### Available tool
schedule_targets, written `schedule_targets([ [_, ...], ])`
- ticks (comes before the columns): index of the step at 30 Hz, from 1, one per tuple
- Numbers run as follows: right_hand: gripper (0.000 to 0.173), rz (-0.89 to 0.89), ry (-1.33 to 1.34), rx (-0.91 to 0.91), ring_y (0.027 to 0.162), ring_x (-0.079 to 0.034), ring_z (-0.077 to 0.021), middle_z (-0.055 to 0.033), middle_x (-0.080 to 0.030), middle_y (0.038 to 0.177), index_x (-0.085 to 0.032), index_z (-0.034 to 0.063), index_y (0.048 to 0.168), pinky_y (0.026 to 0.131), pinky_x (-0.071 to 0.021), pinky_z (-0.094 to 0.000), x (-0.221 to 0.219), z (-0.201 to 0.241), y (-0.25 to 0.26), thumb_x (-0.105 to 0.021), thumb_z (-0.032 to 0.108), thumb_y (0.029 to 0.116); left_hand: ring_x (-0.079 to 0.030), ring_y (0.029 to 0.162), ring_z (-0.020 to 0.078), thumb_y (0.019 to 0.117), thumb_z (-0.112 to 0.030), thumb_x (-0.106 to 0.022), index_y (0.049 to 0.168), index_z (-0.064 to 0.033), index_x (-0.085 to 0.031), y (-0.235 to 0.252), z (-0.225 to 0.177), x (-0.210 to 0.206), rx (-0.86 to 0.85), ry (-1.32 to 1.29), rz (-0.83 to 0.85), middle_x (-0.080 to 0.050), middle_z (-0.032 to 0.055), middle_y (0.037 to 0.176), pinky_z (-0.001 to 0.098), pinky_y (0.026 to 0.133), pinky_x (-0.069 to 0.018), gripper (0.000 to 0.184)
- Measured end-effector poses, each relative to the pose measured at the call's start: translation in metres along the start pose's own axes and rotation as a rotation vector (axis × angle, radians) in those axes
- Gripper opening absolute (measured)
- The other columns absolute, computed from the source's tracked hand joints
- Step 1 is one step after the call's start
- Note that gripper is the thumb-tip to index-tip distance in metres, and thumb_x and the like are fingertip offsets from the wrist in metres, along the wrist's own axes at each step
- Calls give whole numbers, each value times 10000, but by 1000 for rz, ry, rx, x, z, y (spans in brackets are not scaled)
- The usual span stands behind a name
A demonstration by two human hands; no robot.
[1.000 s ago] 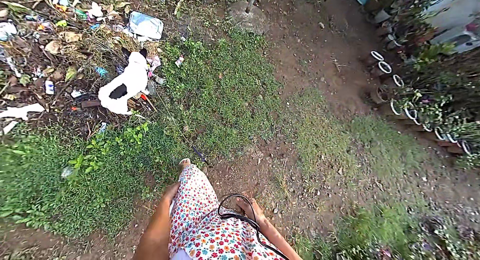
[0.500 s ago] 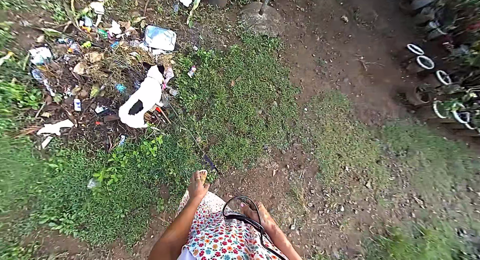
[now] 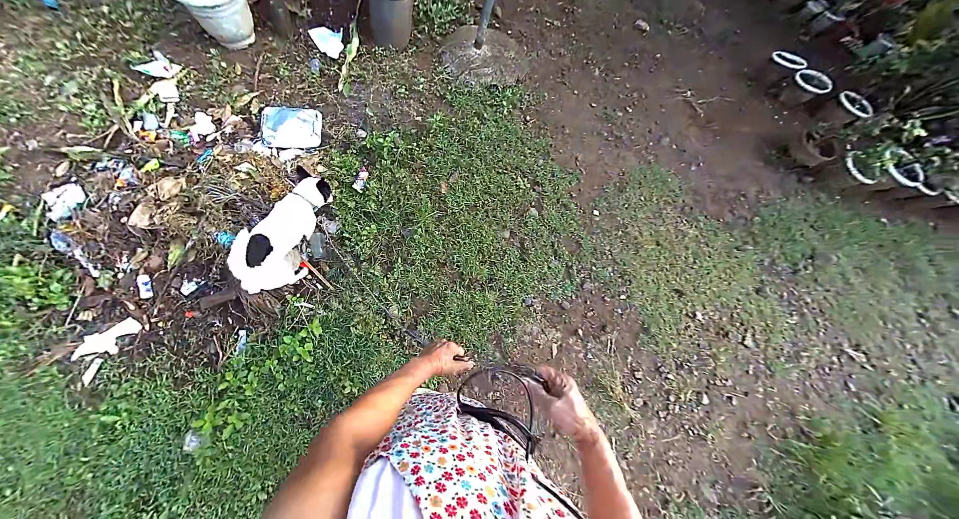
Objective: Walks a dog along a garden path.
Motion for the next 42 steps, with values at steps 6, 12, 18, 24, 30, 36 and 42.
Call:
schedule_targets([
  [6,216,-163,-178,-81,695,-551,-121,-88,-617,788,-657,-75,992,687,-480,-343,98,-4,-14,-715,116,910,-634,1180,439,1104,-254,-437,1225,102,-665,-17,-86,64,-85,-139,-236,-679,319,1173,573,1075,-424,440],
  [12,253,-83,-74,8,699,-592,-86,-84,-665,822,-659,-74,1069,687,-513,-285,157,-27,-43,-683,139,934,-700,1007,502,1027,-172,-549,999,111,-747,-21,-115,131,-170,56,-804,-730,315,982,670,963,-484,347],
  [18,217,-21,84,79,622,-494,-41,-12,-545,711,-606,-54,989,633,-446,-253,212,-62,-17,-606,163,985,-578,1106,510,1119,-330,-359,1103,236,-590,-4,-73,237,294,-169,-1119,-589,435,1106,645,1001,-390,611],
  [24,87,-708,447,-20,467,-451,25,130,-513,602,-580,88,990,462,-433,-186,369,-116,3,-509,137,979,-634,914,465,1107,-304,-397,865,207,-626,156,-182,212,156,-127,-770,-629,359,866,622,890,-448,610],
  [30,76,-1250,483,-197,459,-477,23,96,-525,613,-527,27,994,465,-451,-162,445,-152,13,-481,63,1043,-639,766,431,1064,-294,-404,731,152,-628,252,-284,261,-154,60,-622,-610,276,694,611,792,-464,601],
  [36,125,-1465,746,-267,464,-600,-39,59,-631,610,-507,46,1015,451,-537,-209,483,-178,6,-406,72,1084,-552,696,305,1079,-319,-378,717,131,-577,301,-290,333,-15,30,-644,-540,197,664,551,730,-443,611],
  [42,163,-1636,1037,-380,419,-538,-26,77,-544,550,-527,81,957,430,-508,-188,535,-233,24,-451,127,1093,-552,734,319,1059,-323,-379,721,119,-553,353,-343,369,71,21,-695,-532,198,688,547,753,-428,583],
])
Point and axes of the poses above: each hand's wrist, its own y-axis towards the middle knuckle, its own x-axis out of the back of the hand, z = x × y, the point moved 8 cm from there along y, towards the middle knuckle
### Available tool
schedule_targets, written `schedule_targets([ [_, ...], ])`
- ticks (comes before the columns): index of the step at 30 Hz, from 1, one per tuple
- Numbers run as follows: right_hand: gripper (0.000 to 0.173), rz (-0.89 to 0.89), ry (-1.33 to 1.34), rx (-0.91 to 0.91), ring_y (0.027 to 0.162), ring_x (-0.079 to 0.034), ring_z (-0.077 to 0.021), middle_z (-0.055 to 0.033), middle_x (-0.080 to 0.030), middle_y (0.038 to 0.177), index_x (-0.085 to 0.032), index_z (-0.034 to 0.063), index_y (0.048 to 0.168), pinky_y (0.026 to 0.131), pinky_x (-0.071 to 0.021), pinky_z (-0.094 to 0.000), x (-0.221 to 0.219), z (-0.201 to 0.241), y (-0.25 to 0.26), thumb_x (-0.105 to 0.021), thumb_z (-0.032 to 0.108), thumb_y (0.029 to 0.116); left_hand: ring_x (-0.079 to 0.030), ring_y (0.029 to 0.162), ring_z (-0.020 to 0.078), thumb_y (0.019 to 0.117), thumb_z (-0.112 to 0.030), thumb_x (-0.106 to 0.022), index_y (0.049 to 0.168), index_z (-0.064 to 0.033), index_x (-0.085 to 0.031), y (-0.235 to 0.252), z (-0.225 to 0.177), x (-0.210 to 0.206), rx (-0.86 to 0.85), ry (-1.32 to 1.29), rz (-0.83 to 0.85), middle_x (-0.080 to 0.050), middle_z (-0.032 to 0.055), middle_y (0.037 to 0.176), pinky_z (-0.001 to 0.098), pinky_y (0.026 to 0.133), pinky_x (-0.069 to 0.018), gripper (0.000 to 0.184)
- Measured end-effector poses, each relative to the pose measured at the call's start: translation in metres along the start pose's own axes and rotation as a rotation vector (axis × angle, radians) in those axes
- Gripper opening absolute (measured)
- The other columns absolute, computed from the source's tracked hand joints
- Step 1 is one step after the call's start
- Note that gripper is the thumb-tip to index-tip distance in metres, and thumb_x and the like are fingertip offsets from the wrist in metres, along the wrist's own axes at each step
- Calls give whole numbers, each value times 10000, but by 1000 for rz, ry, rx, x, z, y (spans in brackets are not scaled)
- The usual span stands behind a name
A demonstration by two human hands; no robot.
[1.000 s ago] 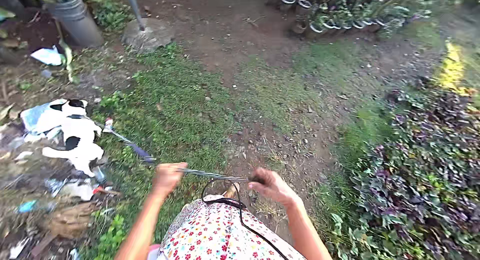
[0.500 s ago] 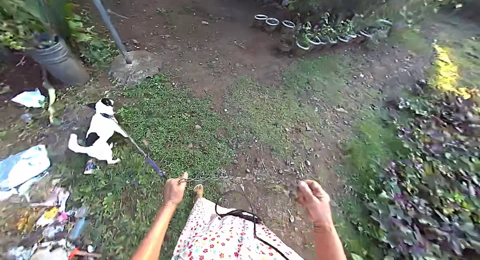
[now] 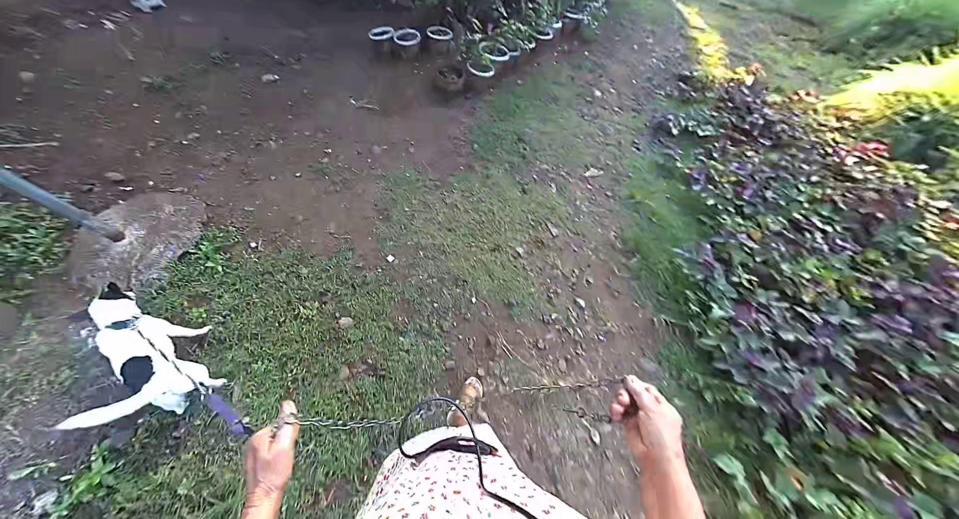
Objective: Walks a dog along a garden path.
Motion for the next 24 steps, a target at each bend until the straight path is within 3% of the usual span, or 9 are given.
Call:
schedule_targets([
  [2,190,14,79,-22,419,-534,-18,80,-558,554,-527,94,930,426,-499,-178,-15,2,34,-431,111,1094,-534,701,298,1062,-318,-376,671,83,-532,8,-39,-29,-35,-28,65,-496,157,651,537,731,-427,581],
  [7,325,10,322,-84,406,-516,0,107,-550,535,-531,175,820,409,-473,-165,-52,29,143,-387,190,1111,-452,556,131,1002,-277,-416,582,-38,-493,27,-155,-120,-182,-158,103,-395,-14,548,395,610,-408,490],
  [11,500,109,637,-90,426,-519,6,120,-562,531,-563,219,693,448,-466,-151,-88,82,235,-295,266,1112,-483,592,148,1012,-258,-431,606,-10,-527,62,-238,-158,-194,-146,98,-440,10,575,414,639,-419,485],
  [14,563,170,964,-70,463,-555,-16,84,-587,552,-615,174,679,492,-494,-156,-109,122,289,-275,302,1109,-525,639,208,1014,-255,-429,668,46,-597,86,-282,-175,-188,-104,135,-505,70,606,478,685,-435,489],
  [16,600,227,1103,-38,487,-580,-30,63,-606,570,-635,136,684,511,-510,-162,-131,148,316,-257,327,1110,-526,639,200,1025,-290,-419,695,42,-617,103,-305,-199,-193,-108,199,-507,63,614,469,679,-445,508],
  [19,593,412,1127,21,554,-622,-46,37,-656,648,-687,102,720,556,-533,-172,-175,178,349,-254,268,1089,-559,663,248,1028,-276,-443,656,49,-596,140,-345,-240,-211,-82,282,-535,102,616,505,705,-451,517],
  [24,436,581,1117,178,717,-706,-69,-15,-750,848,-762,54,898,678,-582,-183,-242,216,422,-391,201,1072,-576,725,289,1052,-309,-439,696,70,-603,251,-413,-279,-164,-10,325,-563,141,673,528,737,-446,545],
])
Point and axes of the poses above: each hand's wrist, its own y-axis towards the middle knuckle, its own x-axis out of the back of the hand, z = x × y, the point moved 8 cm from there along y, towards the middle knuckle
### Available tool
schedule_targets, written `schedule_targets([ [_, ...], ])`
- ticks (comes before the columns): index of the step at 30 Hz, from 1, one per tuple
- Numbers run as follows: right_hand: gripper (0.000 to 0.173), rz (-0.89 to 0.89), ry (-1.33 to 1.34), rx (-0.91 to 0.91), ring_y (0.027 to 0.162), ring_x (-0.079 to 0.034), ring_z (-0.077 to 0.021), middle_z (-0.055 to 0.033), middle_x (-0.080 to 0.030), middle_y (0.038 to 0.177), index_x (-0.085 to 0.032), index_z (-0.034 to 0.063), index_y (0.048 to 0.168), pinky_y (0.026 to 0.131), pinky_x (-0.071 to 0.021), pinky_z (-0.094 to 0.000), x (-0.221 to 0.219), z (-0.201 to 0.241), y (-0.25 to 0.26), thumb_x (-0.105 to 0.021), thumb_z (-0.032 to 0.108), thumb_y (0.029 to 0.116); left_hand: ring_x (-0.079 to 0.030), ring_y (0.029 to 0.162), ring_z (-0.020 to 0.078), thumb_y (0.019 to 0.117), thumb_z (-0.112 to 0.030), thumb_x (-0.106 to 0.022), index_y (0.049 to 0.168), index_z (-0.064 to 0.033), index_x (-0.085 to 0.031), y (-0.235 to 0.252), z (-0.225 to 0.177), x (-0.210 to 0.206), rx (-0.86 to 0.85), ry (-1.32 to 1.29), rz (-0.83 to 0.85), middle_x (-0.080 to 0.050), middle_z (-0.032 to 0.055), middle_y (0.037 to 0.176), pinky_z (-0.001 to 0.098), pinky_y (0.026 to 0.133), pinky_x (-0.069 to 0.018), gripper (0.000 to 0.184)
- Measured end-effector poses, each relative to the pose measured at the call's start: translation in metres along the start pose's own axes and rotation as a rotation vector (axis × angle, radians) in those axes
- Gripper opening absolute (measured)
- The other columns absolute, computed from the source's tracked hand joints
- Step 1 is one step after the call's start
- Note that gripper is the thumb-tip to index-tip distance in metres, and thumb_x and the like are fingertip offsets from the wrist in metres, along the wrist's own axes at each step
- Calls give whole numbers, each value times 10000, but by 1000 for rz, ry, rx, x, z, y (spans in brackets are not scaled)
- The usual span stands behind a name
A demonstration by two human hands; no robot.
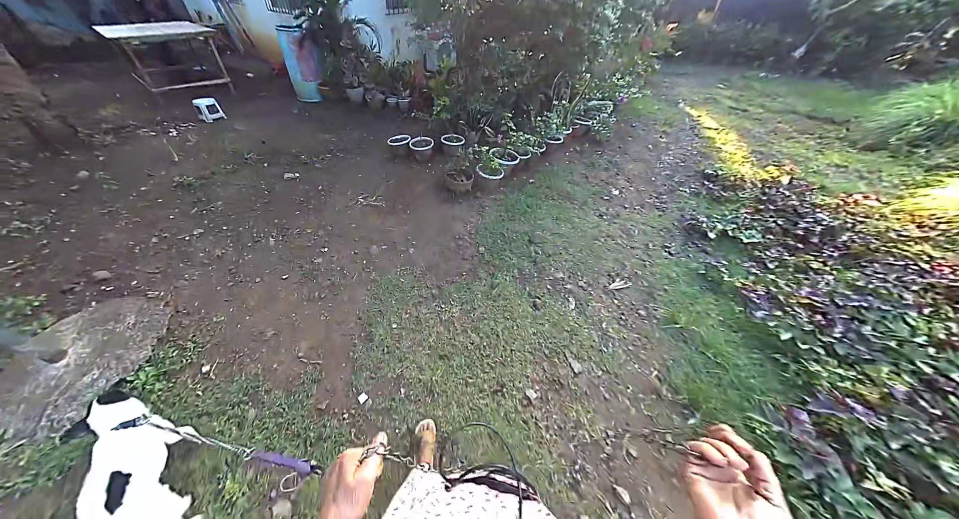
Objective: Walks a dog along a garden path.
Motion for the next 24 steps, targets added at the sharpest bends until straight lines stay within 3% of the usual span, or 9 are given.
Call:
schedule_targets([
  [2,422,2,27,33,688,-700,-54,-8,-744,803,-752,41,905,658,-576,-168,-6,-15,43,-386,167,1073,-545,703,244,1056,-298,-438,696,43,-582,54,-23,3,21,0,25,-531,101,667,492,717,-438,517],
  [4,493,-64,-7,59,642,-684,-49,5,-727,744,-741,50,870,627,-567,-168,-11,-24,75,-313,166,1085,-561,748,277,1071,-271,-450,763,78,-621,92,-37,2,80,18,92,-569,142,719,519,759,-440,495],
  [8,421,-121,18,65,615,-676,-46,12,-718,721,-736,57,864,600,-563,-170,-7,-38,130,-367,110,1060,-556,758,256,1062,-232,-449,781,76,-641,144,-46,15,140,38,110,-581,128,729,508,774,-439,459],
  [10,456,-165,8,95,614,-673,-48,12,-713,721,-720,63,869,604,-565,-174,2,-41,152,-321,134,1076,-554,749,244,1058,-219,-454,790,91,-642,160,-55,17,164,47,119,-584,134,731,500,771,-442,451],
  [11,489,-197,1,108,604,-668,-47,14,-707,706,-712,68,855,598,-562,-173,6,-41,163,-287,148,1084,-528,707,210,1052,-216,-452,751,69,-622,166,-61,11,159,44,120,-549,95,690,471,738,-431,448],
  [14,540,-245,-2,128,582,-660,-52,7,-692,674,-690,58,833,587,-558,-173,14,-45,202,-233,170,1097,-529,696,212,1060,-220,-467,737,66,-627,184,-85,-9,193,33,147,-548,87,672,473,734,-437,460],
  [18,521,-199,7,143,568,-650,-63,15,-690,681,-704,77,849,566,-557,-193,24,-44,261,-262,201,1096,-479,628,158,1047,-206,-449,654,-21,-557,219,-126,-29,188,4,121,-463,5,610,429,673,-417,447],
  [24,528,-263,-43,318,528,-595,-31,62,-647,658,-669,105,880,520,-515,-170,50,22,346,-195,197,1093,-389,474,8,1026,-149,-446,586,-145,-469,273,-231,-115,106,-168,186,-390,-118,507,240,531,-380,441],
])
Point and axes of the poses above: each hand's wrist, its own y-axis towards the middle knuckle, its own x-axis out of the back of the hand, z = x × y, the point moved 8 cm from there along y, towards the middle knuckle
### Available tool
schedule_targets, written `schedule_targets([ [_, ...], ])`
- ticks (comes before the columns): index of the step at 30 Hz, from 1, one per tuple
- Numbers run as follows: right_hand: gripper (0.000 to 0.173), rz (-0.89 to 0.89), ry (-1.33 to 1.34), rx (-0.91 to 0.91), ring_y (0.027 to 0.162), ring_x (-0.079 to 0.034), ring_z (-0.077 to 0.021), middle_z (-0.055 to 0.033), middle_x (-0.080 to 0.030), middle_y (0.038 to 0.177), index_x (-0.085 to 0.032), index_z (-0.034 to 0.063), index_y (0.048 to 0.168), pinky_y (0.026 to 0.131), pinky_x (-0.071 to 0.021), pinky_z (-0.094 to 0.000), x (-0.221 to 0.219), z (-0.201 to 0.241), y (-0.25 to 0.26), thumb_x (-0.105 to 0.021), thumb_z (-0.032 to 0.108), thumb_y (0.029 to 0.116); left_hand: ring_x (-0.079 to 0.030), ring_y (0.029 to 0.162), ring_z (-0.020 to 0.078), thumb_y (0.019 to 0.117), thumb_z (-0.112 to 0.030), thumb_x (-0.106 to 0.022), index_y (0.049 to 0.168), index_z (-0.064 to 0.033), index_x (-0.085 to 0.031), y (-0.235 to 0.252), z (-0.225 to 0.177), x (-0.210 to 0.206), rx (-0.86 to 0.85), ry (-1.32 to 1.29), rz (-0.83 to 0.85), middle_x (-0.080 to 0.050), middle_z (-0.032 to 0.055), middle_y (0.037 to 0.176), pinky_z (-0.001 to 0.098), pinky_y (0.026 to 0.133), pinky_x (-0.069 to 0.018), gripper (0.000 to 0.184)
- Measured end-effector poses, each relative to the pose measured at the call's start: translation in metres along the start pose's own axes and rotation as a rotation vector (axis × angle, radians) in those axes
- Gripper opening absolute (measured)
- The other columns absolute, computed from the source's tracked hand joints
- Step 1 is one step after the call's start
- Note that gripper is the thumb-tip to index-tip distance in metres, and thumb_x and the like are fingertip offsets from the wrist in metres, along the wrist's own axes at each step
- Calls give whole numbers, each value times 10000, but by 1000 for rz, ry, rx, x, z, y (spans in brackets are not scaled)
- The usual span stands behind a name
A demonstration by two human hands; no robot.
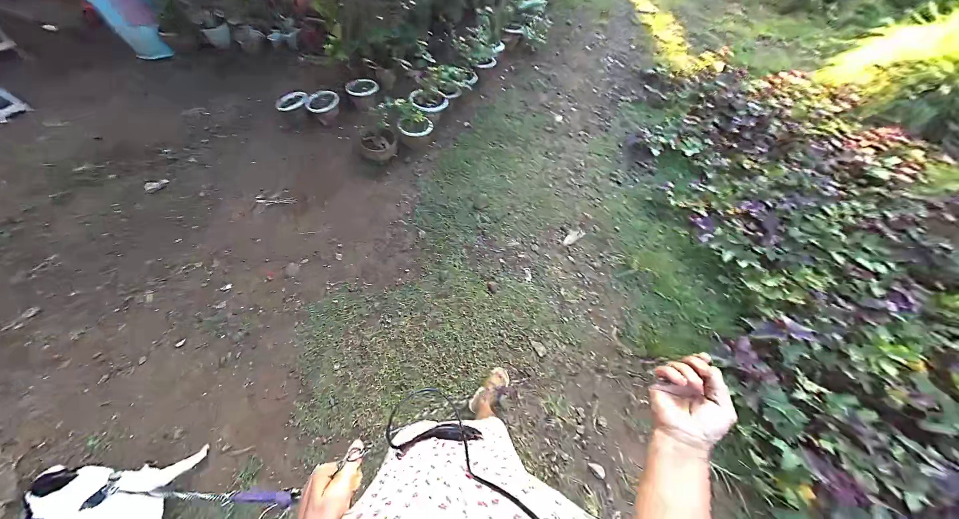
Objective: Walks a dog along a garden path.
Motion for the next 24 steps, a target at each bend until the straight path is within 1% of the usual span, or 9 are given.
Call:
schedule_targets([
  [2,505,24,-5,34,549,-610,-42,51,-663,687,-676,103,904,530,-523,-179,4,15,46,-213,191,1086,-359,441,-39,995,-116,-410,572,-214,-440,25,-50,-43,-83,-123,24,-382,-162,486,180,481,-346,436],
  [6,461,61,-153,42,655,-665,-48,45,-743,899,-699,154,1050,587,-555,-186,4,38,144,-246,234,1088,-359,436,-77,990,-126,-355,575,-278,-441,76,-169,-142,-237,-240,144,-399,-201,485,136,457,-327,450],
  [8,349,134,-245,60,725,-697,-53,44,-763,1017,-711,195,1144,621,-571,-189,-12,52,195,-371,232,1078,-363,446,-87,987,-107,-339,592,-294,-466,96,-242,-188,-325,-299,214,-408,-213,496,120,462,-323,455],
  [10,269,219,-319,74,786,-715,-56,45,-764,1095,-706,248,1226,653,-580,-197,-27,68,233,-511,271,1043,-361,449,-85,985,-118,-343,584,-307,-460,111,-300,-223,-398,-324,234,-402,-216,497,119,464,-319,458],
  [13,312,362,-205,124,761,-704,-46,42,-752,1106,-686,244,1270,635,-569,-178,-53,90,287,-661,262,960,-372,439,-86,1010,-145,-332,562,-316,-469,150,-363,-258,-463,-404,229,-421,-211,489,115,452,-318,498],
  [17,278,423,228,96,694,-705,-69,-18,-760,969,-703,65,1219,631,-578,-183,-61,102,349,-633,112,954,-376,418,-69,1039,-158,-266,568,-307,-452,206,-424,-316,-370,-451,316,-422,-187,472,120,434,-329,528],
  [19,278,429,187,135,702,-702,-61,-8,-759,979,-703,80,1232,637,-575,-178,-57,108,384,-620,129,971,-366,413,-63,1039,-158,-264,560,-302,-446,234,-455,-356,-355,-481,395,-408,-179,468,124,426,-316,532],
  [21,287,419,52,209,691,-693,-53,15,-754,961,-708,113,1242,617,-570,-180,-51,118,424,-630,174,973,-371,417,-66,1037,-165,-289,562,-307,-463,267,-495,-399,-417,-498,461,-412,-185,471,125,431,-313,526],
  [24,320,421,-157,278,769,-708,-54,27,-756,1044,-701,170,1281,660,-581,-194,-45,135,488,-632,263,983,-358,421,-68,1050,-160,-305,580,-304,-457,322,-571,-449,-531,-490,421,-404,-194,476,129,434,-310,514],
])
Point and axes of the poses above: each hand's wrist, its own y-axis towards the middle knuckle, its own x-axis out of the back of the hand, z = x × y, the point moved 8 cm from there along y, towards the middle knuckle
